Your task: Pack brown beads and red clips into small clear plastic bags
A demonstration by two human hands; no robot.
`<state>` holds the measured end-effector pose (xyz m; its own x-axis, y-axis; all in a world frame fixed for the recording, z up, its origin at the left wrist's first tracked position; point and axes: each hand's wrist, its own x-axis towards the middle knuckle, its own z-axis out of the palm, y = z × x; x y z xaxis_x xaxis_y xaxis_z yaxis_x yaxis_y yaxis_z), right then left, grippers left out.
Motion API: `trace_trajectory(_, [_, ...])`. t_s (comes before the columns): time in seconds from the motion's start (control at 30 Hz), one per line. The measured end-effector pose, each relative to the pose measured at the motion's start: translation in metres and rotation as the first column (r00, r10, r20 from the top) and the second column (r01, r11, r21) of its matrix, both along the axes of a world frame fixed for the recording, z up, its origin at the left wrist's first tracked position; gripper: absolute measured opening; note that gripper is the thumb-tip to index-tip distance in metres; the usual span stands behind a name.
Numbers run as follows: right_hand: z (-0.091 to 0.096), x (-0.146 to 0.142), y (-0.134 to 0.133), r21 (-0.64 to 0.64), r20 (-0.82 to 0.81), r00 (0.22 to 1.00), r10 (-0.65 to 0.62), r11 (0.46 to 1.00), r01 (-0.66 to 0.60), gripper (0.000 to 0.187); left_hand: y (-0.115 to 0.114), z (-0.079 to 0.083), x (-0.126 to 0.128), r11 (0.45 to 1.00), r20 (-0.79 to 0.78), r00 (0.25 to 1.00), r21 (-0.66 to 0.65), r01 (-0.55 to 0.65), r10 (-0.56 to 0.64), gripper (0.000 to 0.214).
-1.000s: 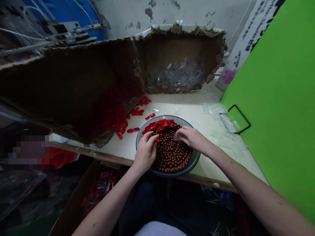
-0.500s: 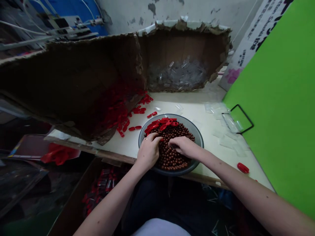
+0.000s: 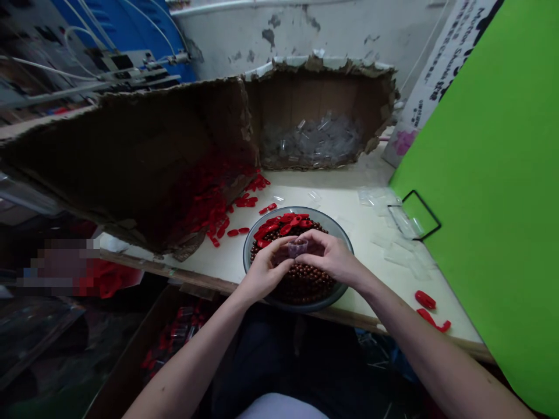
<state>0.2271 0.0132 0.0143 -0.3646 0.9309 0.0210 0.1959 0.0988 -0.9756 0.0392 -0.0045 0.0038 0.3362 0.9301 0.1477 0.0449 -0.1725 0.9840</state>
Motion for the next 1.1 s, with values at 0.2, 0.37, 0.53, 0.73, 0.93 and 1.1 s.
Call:
trace_trajectory(0.2, [0.022,0.009,-0.002,0.007,-0.038,0.998,-0.057,0.998,0.057,0.041,0.005,0.011,0.008,0.981,0.326,0.945,-0.179,0.069,-0.007,0.045])
trace_trajectory(0.37, [0.004,0.02,0.014,0.129,0.156,0.978,-0.136,0.985,0.116,0.027,-0.001,0.027,0.005,0.956,0.411,0.911,-0.276,0.104,0.02,0.048])
trace_trajectory(0.53, [-0.014,0.001,0.027,0.243,0.363,0.926,-0.102,0.97,0.011,0.02,-0.008,0.038,0.003,0.952,0.419,0.906,-0.295,0.079,0.054,0.051])
trace_trajectory(0.73, [0.021,-0.007,0.015,0.146,0.005,0.994,-0.113,0.983,0.111,0.024,-0.006,0.036,-0.009,0.947,0.373,0.925,-0.318,0.05,0.076,0.052])
trace_trajectory(0.93, [0.062,-0.001,0.003,0.109,0.253,0.945,0.205,0.965,-0.238,0.029,-0.005,0.027,-0.017,0.934,0.327,0.945,-0.33,0.135,-0.021,0.05])
trace_trajectory(1.1, [0.074,0.001,0.005,0.033,0.486,0.821,0.3,0.932,-0.36,0.021,-0.006,0.022,-0.023,0.91,0.296,0.946,-0.34,0.236,-0.134,0.048])
